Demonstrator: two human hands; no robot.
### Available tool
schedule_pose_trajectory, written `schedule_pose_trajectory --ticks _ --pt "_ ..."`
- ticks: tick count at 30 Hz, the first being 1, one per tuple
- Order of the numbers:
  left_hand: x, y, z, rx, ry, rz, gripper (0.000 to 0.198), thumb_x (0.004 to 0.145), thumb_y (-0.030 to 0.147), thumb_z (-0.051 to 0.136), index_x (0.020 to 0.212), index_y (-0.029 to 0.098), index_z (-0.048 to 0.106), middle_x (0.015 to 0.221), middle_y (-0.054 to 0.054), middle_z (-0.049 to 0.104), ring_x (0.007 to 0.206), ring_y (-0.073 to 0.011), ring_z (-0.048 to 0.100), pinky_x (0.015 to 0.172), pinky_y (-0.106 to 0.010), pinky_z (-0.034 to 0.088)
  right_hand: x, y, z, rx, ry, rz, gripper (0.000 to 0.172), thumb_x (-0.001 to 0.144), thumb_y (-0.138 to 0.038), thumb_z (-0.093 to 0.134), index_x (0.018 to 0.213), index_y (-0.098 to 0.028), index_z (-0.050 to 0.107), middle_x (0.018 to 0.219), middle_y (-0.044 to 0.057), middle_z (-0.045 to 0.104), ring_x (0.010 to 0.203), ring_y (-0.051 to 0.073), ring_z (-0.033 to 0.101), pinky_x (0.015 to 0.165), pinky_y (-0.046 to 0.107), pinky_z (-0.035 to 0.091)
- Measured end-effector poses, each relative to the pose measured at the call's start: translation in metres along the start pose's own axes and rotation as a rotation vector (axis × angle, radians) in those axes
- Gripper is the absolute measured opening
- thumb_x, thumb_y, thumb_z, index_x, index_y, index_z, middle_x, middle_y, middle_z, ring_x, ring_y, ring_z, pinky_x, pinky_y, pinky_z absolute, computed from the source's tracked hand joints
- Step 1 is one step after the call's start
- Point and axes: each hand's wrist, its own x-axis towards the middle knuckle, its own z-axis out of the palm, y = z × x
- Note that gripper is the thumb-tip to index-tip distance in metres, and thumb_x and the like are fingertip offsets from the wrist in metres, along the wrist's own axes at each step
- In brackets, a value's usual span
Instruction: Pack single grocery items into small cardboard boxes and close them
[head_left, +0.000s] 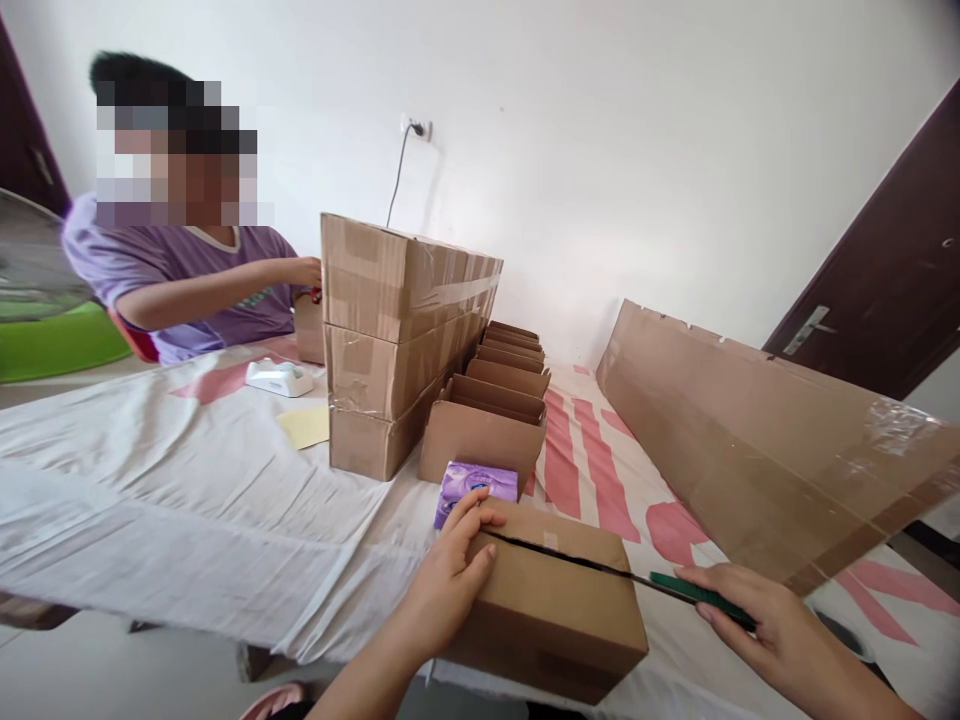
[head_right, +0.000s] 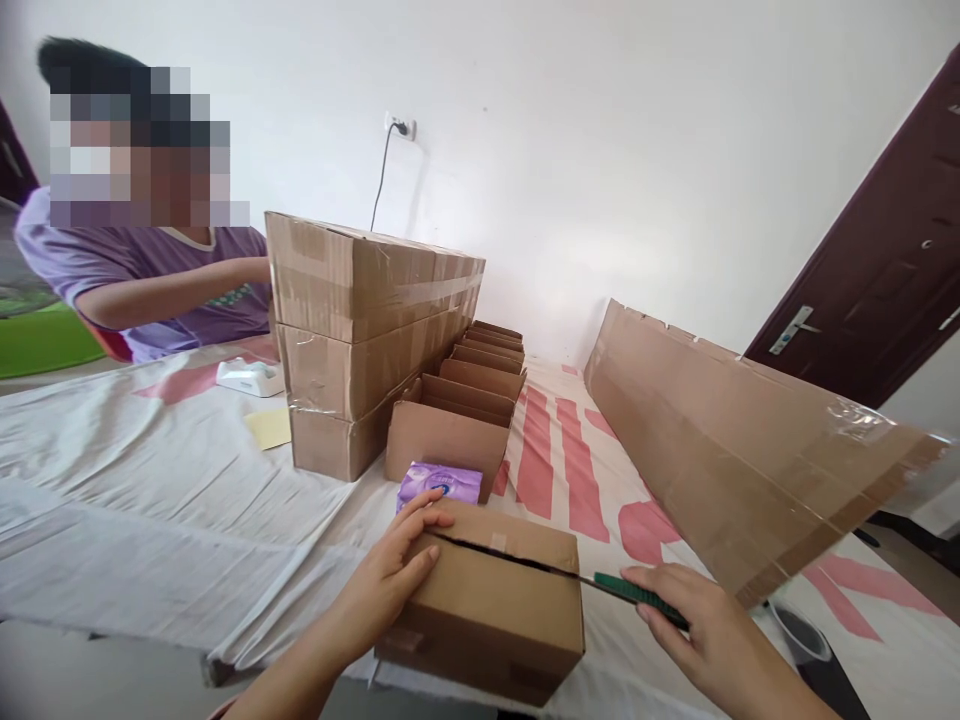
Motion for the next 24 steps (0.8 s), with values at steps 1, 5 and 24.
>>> schedule_pose_trajectory --ticks 1,5,24 --pt "0.0 0.001 0.0 -0.002 -0.004 -0.007 0.025 0.08 0.018 0.049 0.099 0.022 0.064 0.144 -0.012 0.049 0.129 -0.0289 0.051 0.105 -0.051 0.042 -0.007 0.01 0.005 0.006 0.021 0.029 0.031 0.092 -0.04 0.051 0.116 -0.03 0.068 0.107 0.007 0.074 0.095 0.025 0.071 0.08 0.036 0.06" --pt "0.0 0.001 -0.001 -0.021 -0.009 -0.008 0.025 0.081 0.019 0.049 0.1 0.023 0.064 0.144 -0.01 0.049 0.13 -0.0281 0.05 0.107 -0.05 0.041 -0.031 0.05 0.041 -0.01 0.108 0.154 0.03 0.09 -0.04 0.053 0.112 -0.026 0.068 0.111 0.009 0.072 0.102 0.027 0.068 0.088 0.039 0.057" --pt "-0.001 -0.002 0.0 -0.136 -0.09 -0.093 0.056 0.084 0.026 0.043 0.139 0.019 0.038 0.151 -0.011 0.037 0.142 -0.027 0.03 0.119 -0.051 0.017 0.017 0.032 0.09 0.054 0.415 0.15 0.028 0.094 -0.041 0.049 0.108 -0.021 0.063 0.108 0.01 0.068 0.103 0.026 0.063 0.089 0.045 0.053"
